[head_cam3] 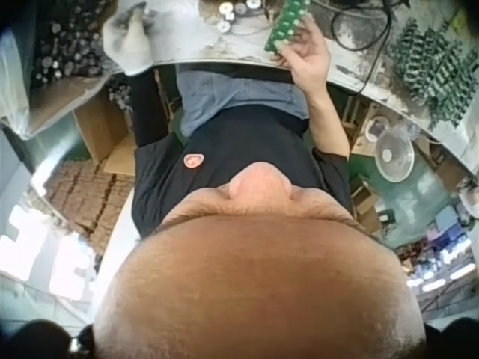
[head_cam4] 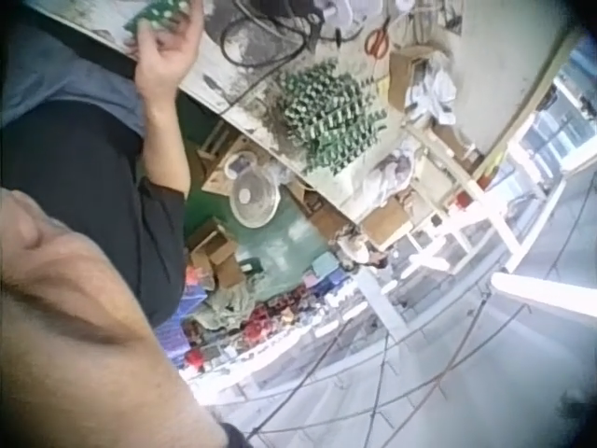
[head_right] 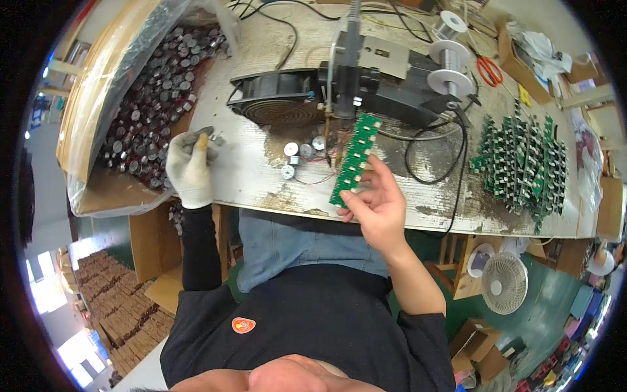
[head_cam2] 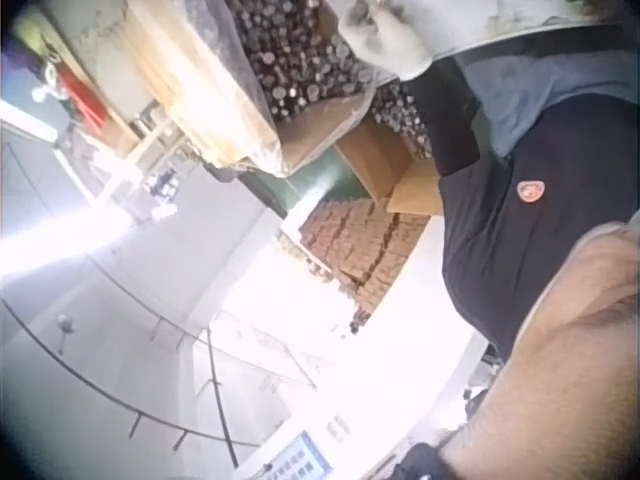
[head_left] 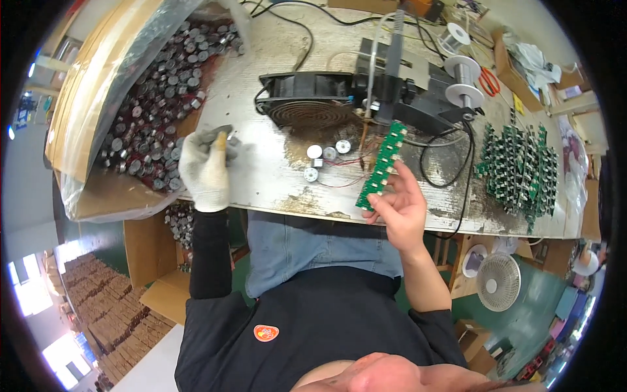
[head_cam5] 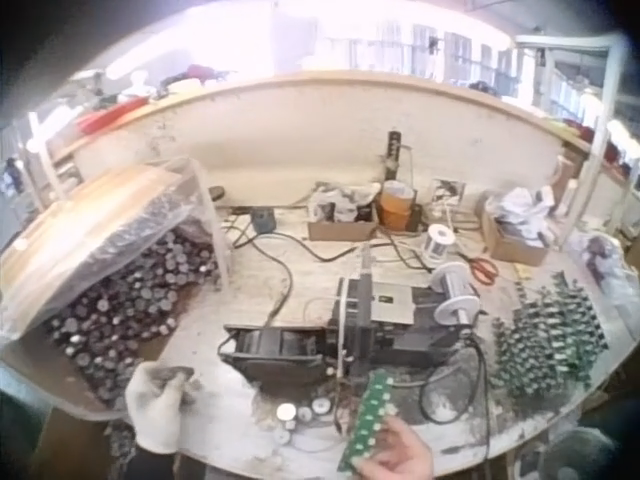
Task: The person solders electronic components and LEDs onto a green printed circuit board with a soldering iron and solder wire, using a fume extractor fan at a factory workbench.
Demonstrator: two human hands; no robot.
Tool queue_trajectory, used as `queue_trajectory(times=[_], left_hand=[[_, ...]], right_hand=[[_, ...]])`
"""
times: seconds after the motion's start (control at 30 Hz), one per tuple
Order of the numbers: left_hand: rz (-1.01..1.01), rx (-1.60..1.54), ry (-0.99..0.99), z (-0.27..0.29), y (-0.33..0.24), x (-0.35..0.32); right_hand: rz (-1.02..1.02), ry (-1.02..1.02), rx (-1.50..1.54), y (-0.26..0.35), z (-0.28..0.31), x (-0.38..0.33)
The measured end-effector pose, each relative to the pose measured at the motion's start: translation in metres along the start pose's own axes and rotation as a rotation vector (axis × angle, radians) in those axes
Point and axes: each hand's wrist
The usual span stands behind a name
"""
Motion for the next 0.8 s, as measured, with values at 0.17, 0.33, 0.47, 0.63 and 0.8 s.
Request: queue_trajectory(times=[0.17,0.33,0.47,0.63,0.8], left_hand=[[0.163,-0.167,0.238,-0.012,-0.014,-0.041],[0.263,-0.085,0.401,-0.021,-0.018,-0.079],[0.230,0.060,0.502,-0.028,-0.028,-0.098],[0.092,0.123,0.550,-0.049,-0.026,-0.104],[0.241,0.158,0.596,-0.061,-0.030,-0.109]], right_hand=[[0.051,-0.027,-0.056,-0.003,0.006,-0.001],[0.062,-0.002,-0.042,-0.004,0.006,0.000],[0.012,0.022,0.011,-0.003,0.003,0.001],[0.020,0.006,0.020,-0.003,-0.002,-0.001],[-0.016,-0.021,0.028,0.004,-0.005,0.001]])
Point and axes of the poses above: each hand's wrist, its own x-axis towards the middle knuckle, its own z-axis out of the back of the hand, y = z × x, and after that the axes turned 13 degrees about -y, right-handed
